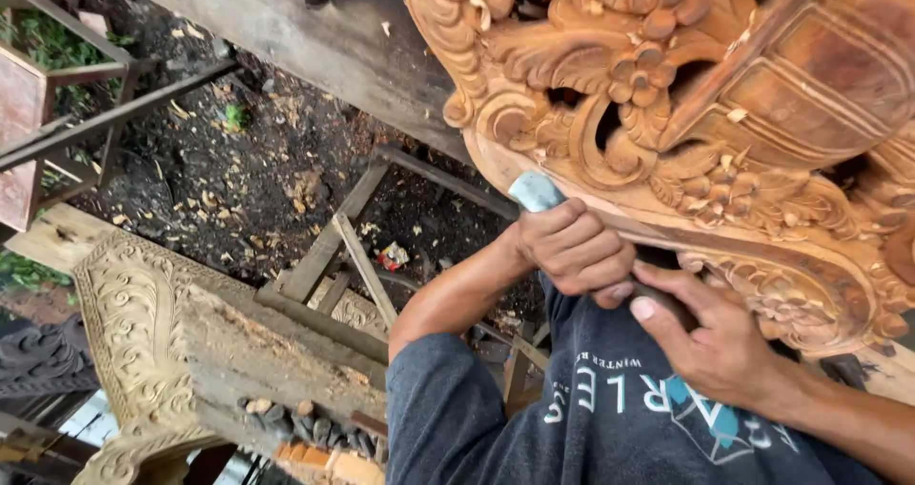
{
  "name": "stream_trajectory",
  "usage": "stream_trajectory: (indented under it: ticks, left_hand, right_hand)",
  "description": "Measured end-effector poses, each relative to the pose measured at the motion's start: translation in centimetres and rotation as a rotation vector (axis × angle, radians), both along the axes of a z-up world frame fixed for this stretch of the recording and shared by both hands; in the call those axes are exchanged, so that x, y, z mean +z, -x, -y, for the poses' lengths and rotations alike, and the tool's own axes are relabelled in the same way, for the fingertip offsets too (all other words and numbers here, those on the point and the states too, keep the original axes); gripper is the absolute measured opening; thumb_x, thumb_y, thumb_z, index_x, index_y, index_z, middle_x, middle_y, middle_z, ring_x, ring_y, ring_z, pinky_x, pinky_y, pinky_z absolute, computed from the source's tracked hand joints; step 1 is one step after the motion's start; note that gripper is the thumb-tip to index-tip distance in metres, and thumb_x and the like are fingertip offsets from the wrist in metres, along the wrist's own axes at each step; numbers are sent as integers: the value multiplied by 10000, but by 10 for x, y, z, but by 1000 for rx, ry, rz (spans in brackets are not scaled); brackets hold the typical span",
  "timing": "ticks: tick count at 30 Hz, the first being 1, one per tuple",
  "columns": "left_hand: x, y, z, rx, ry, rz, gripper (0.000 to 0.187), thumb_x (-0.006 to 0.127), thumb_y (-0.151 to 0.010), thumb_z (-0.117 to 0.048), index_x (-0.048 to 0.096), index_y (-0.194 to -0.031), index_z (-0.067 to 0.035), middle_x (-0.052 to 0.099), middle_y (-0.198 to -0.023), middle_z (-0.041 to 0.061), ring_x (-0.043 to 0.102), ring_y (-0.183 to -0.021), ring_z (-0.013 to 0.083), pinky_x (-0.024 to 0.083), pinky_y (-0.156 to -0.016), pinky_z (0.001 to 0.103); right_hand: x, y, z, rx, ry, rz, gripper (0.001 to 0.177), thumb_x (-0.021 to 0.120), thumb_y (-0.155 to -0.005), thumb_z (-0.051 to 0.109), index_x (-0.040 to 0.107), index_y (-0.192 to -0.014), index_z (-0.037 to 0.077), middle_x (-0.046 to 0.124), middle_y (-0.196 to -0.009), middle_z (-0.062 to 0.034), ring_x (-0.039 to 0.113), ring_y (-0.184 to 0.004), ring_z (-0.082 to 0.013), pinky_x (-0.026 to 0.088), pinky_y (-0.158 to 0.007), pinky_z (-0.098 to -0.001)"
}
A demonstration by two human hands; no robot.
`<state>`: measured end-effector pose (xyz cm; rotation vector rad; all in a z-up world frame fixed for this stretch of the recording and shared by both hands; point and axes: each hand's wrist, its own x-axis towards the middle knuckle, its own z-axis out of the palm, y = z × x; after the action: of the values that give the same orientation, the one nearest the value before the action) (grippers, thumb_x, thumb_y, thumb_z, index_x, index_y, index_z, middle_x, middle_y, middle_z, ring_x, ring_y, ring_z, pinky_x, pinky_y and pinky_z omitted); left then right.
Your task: The person carves a wooden panel by striking a chisel with a hammer, then switches tools from a rack to refine the floral details. They continue shaping the wood with various chisels, occasionally brushing away shavings by hand to clear the surface.
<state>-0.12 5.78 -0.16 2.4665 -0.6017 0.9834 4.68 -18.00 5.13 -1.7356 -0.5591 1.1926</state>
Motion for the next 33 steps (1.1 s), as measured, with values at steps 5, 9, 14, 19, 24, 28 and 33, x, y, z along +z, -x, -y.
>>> stream_trajectory:
  ticks: [5,9,14,19,24,28,33]
  left_hand:
    - [38,20,-23,139,-39,-218,412,461,-1024,-431,646,-869,-97,504,-728,28,527,-662,193,475,-735,371]
    - [64,26,-70,765,-66,-509,673,346,-1018,-696,574,-1125,-72,486,-854,83,477,-790,233,396,-733,405]
    - [51,66,-116,1043,793,-558,376,390,-1211,-392,513,-1354,-66,527,-864,18,475,-668,120,400,-551,300]
    - [48,20,-86,576,1597,-270,406,511,-1098,-245,252,-1284,7,480,-756,44,390,-456,119,384,-430,328]
    - [32,-20,-72,447,1627,-253,449,348,-1156,-345,235,-1484,-60,513,-745,13,410,-461,91,385,-410,253]
    - [24,-27,-65,442,1499,-135,433,332,-1195,-344,290,-1529,-72,517,-678,-26,393,-428,62,346,-420,214]
    - [9,-18,-68,527,1390,-105,407,385,-1203,-339,352,-1471,-35,612,-949,66,525,-584,71,446,-512,205]
  right_hand:
    - [4,-40,-20,282,24,-36,542,737,-918,244,633,-1408,36,723,-961,-78,667,-718,-162,558,-621,-285]
    - [35,-125,-68,127,-156,238,466,531,-1021,303,542,-1401,34,645,-1207,-165,675,-983,-210,573,-844,-322]
    - [-34,-163,-115,-76,-370,304,396,438,-1244,297,395,-1529,26,553,-1441,-147,606,-1076,-128,550,-913,-268]
    - [-19,-142,-249,169,-362,367,421,507,-1252,221,639,-938,-25,543,-683,-95,474,-570,-184,355,-508,-316]
    - [-40,-124,-309,111,-616,264,341,564,-1182,268,664,-957,33,517,-697,-21,499,-610,-132,375,-536,-306]
    - [-60,-126,-304,104,-1071,348,278,483,-1180,290,561,-1249,32,657,-1134,-64,693,-990,-106,578,-828,-229]
    - [-52,-129,-304,141,-1063,503,359,614,-1171,318,540,-1396,49,640,-1177,-95,690,-1007,-151,600,-838,-262]
